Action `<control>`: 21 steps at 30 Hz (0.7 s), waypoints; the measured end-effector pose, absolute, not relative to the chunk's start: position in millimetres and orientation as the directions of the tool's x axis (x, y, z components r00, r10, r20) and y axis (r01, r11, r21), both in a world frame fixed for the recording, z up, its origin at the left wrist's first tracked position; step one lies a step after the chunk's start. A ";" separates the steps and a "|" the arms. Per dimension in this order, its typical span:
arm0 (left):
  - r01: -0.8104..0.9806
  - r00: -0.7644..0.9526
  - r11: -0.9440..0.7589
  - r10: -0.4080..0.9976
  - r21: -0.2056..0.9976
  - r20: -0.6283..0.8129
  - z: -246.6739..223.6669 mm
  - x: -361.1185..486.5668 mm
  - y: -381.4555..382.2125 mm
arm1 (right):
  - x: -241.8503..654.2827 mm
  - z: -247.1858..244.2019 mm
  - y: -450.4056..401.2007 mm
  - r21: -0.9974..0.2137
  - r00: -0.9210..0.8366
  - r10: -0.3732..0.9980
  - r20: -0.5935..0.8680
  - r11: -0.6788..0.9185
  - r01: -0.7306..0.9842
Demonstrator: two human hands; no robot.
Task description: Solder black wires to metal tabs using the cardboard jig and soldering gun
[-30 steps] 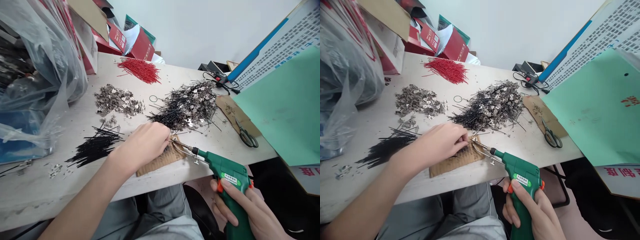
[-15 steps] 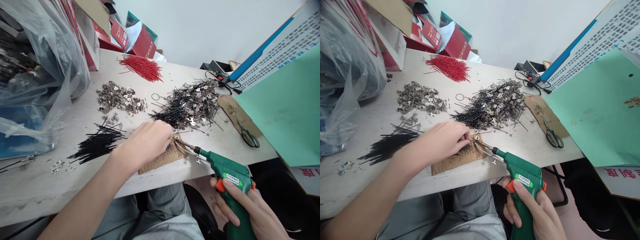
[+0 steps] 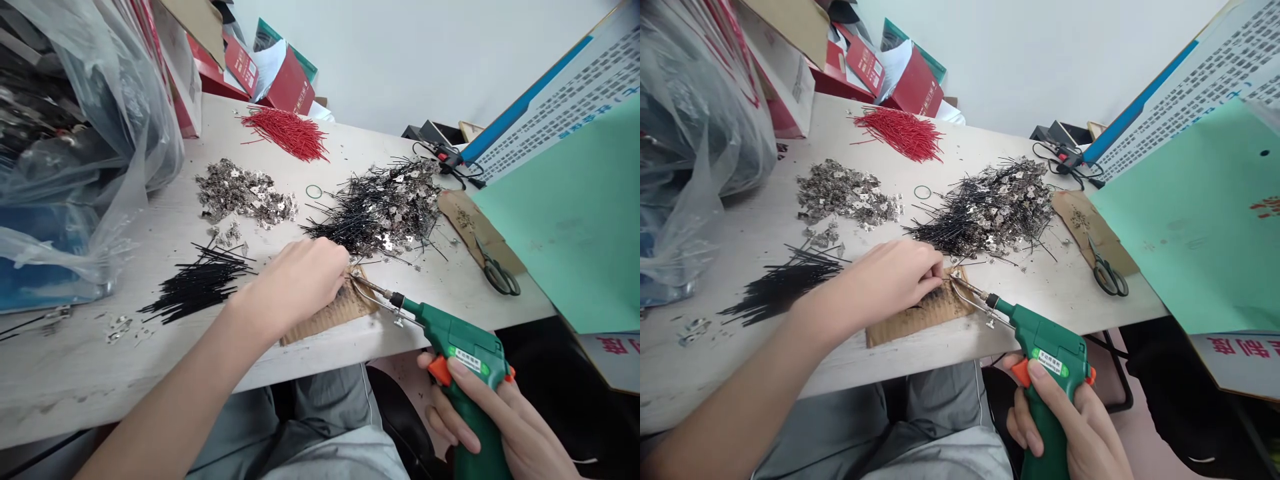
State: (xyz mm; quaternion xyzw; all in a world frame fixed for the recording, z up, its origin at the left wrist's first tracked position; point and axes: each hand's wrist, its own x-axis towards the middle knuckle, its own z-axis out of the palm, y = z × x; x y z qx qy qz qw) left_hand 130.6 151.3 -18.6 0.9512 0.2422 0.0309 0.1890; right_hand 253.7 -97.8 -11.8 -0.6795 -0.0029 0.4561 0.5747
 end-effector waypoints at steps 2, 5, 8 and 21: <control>0.447 0.882 -0.812 0.471 0.375 -0.032 -19.0 130.5 151.8 | 253.4 -12.4 -99.8 -0.784 0.577 0.542 -0.611 -0.315 -0.535; 0.455 0.878 -0.804 0.478 0.384 -0.040 -18.2 129.7 152.4 | 253.0 -12.1 -100.5 -0.783 0.565 0.554 -0.611 -0.320 -0.534; 0.461 0.875 -0.801 0.482 0.382 -0.046 -16.6 128.5 152.9 | 252.6 -11.0 -97.7 -0.786 0.570 0.551 -0.610 -0.330 -0.522; 0.463 0.876 -0.808 0.480 0.364 -0.049 -15.1 127.8 152.7 | 255.8 -15.6 -102.8 -0.823 0.596 0.570 -0.566 -0.359 -0.440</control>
